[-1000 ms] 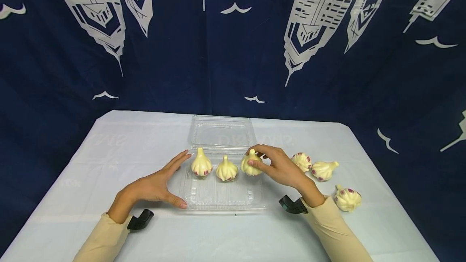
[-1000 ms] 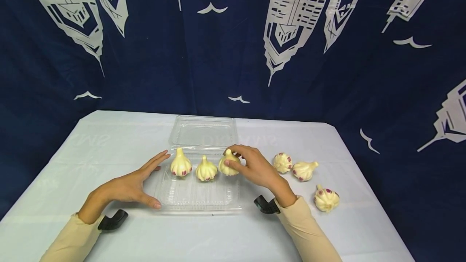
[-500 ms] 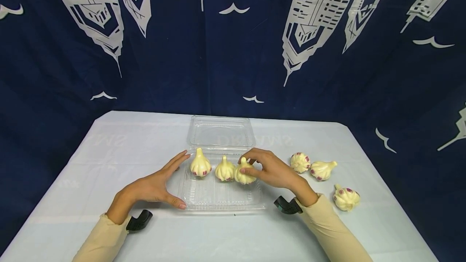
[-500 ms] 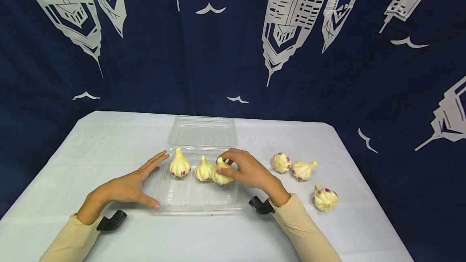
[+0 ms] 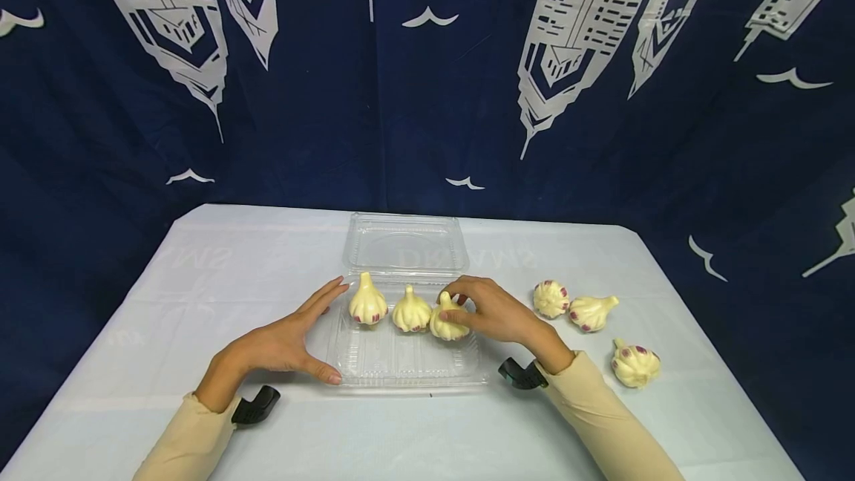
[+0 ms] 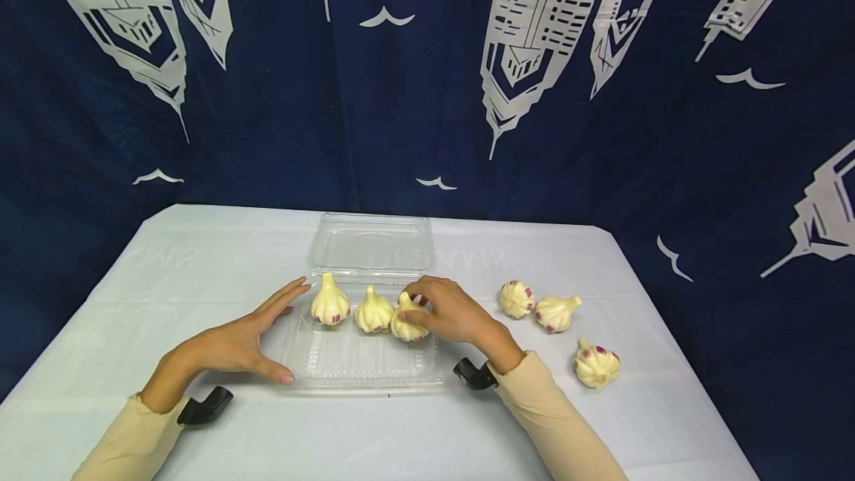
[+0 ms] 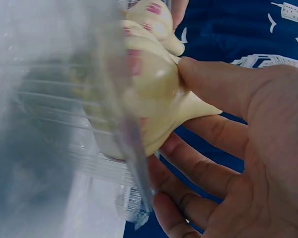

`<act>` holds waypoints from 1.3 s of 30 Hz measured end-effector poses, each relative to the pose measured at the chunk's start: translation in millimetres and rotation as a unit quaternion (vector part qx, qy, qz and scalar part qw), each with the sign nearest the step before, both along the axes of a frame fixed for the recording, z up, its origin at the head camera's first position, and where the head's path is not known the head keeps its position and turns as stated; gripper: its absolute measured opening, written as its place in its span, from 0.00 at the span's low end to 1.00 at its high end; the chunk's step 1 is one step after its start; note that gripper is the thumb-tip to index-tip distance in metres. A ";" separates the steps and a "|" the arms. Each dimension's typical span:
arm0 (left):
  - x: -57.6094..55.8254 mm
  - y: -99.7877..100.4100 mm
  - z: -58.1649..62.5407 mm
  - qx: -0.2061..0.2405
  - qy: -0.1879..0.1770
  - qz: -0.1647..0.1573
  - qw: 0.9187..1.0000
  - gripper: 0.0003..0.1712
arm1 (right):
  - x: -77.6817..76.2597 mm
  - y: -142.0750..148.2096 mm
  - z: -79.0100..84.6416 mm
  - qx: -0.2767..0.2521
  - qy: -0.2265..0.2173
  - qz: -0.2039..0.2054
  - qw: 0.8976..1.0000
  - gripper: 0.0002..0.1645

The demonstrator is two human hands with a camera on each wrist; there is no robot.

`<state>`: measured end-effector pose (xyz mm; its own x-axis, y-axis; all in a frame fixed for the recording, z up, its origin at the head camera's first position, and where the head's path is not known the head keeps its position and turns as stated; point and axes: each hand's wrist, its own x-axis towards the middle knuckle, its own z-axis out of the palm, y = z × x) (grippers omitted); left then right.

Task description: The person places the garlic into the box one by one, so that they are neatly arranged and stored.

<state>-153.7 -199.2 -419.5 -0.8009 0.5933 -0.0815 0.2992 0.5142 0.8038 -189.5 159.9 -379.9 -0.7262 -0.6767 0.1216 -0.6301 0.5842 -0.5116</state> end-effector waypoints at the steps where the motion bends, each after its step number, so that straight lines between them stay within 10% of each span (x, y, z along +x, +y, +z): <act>1: 0.0 0.3 0.0 0.000 0.000 0.000 1.000 0.78 | -0.4 -0.2 -0.8 0.000 0.002 -0.003 1.000 0.13; 39: -0.6 0.5 -1.9 -0.008 0.002 -0.001 1.000 0.78 | -11.9 -4.2 -8.4 -0.023 0.059 -0.100 0.993 0.15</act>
<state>-154.3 -198.8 -421.4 -0.8005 0.5928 -0.0884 0.3028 0.5272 0.7940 -201.4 155.7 -388.3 -0.8246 -0.5113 0.2421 -0.5607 0.6819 -0.4697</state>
